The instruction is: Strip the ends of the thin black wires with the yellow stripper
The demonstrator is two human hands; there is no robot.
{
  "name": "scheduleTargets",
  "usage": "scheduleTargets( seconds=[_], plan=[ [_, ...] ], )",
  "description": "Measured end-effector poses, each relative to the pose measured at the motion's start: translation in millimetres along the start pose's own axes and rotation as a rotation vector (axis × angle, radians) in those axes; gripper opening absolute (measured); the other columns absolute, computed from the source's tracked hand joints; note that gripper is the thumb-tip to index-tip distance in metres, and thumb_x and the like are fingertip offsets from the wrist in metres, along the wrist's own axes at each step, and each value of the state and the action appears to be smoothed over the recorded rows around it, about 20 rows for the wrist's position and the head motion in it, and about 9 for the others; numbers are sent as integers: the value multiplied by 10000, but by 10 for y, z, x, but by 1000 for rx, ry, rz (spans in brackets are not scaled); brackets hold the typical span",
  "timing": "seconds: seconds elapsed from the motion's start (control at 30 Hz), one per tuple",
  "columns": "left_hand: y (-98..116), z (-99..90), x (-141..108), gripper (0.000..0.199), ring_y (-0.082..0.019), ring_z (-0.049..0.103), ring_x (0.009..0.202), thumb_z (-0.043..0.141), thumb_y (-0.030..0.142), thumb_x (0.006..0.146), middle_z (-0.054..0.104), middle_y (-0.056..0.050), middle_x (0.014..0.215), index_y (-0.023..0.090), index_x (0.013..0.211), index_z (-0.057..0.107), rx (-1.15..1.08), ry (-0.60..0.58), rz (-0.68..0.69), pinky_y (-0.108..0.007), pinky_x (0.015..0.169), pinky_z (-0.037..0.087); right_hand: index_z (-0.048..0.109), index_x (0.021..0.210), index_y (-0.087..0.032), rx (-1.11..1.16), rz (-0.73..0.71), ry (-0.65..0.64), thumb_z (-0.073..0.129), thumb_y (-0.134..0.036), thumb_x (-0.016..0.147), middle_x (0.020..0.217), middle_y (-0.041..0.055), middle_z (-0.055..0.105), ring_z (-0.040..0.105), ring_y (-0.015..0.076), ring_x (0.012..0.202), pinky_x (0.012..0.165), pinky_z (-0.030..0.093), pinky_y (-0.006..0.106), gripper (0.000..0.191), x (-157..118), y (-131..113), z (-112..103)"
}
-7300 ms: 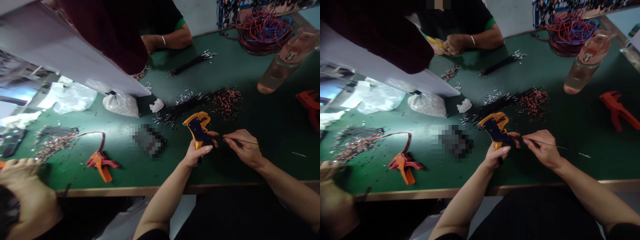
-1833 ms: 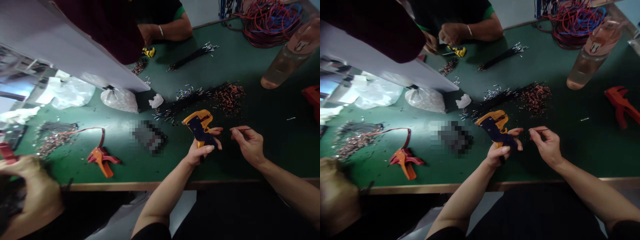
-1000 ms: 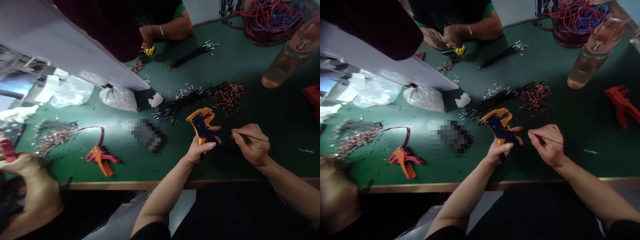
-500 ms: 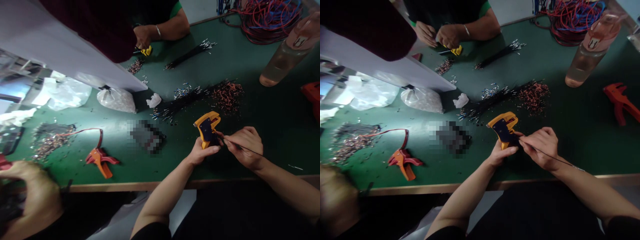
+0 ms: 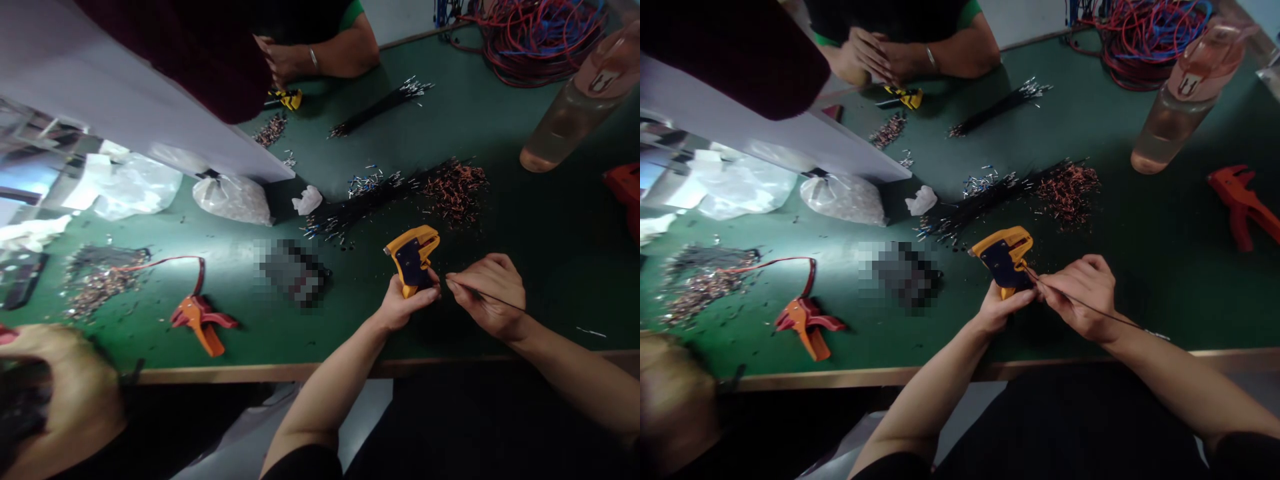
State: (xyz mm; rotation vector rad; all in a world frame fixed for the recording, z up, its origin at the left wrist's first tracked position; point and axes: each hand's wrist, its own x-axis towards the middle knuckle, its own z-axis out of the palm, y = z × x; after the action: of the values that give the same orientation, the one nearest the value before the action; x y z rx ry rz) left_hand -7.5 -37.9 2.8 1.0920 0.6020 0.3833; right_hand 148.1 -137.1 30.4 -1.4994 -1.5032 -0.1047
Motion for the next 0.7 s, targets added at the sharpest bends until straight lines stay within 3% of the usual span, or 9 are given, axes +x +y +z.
scheduleTargets(
  seconds=[0.17,0.33,0.5,0.6,0.7],
  plan=[
    [39,23,-2,409,-138,578,603,822,524,716,637,-14,618,148,730,663,86,-9,15,-293,638,461,674,882,-229,-30,-67,18,650,-143,919,664,-37,759,648,115,528,675,426,333,96,18,-23,-4],
    [51,63,-8,520,-91,456,456,806,626,679,528,22,480,163,599,584,134,56,-9,-268,493,356,664,885,-236,-21,-75,16,645,-135,917,672,-43,760,653,115,530,662,421,331,107,29,-36,-13],
    [38,66,-11,557,-75,415,428,803,635,677,490,28,452,171,528,533,173,75,-2,-260,457,308,677,895,-223,-10,-64,7,657,-132,912,686,-31,762,658,118,542,673,435,338,95,4,-11,-26],
    [34,47,0,528,-73,410,423,810,588,695,488,34,449,173,537,525,131,64,-23,-263,469,310,695,883,-221,67,4,36,668,-132,901,716,-24,771,670,125,569,692,463,342,95,-20,3,-36],
    [37,8,23,439,-110,519,515,854,523,658,582,13,545,149,708,630,4,11,-79,-275,555,398,707,811,-233,237,257,122,648,-172,914,716,-16,756,679,140,605,629,486,318,134,-28,25,-30]
  ],
)
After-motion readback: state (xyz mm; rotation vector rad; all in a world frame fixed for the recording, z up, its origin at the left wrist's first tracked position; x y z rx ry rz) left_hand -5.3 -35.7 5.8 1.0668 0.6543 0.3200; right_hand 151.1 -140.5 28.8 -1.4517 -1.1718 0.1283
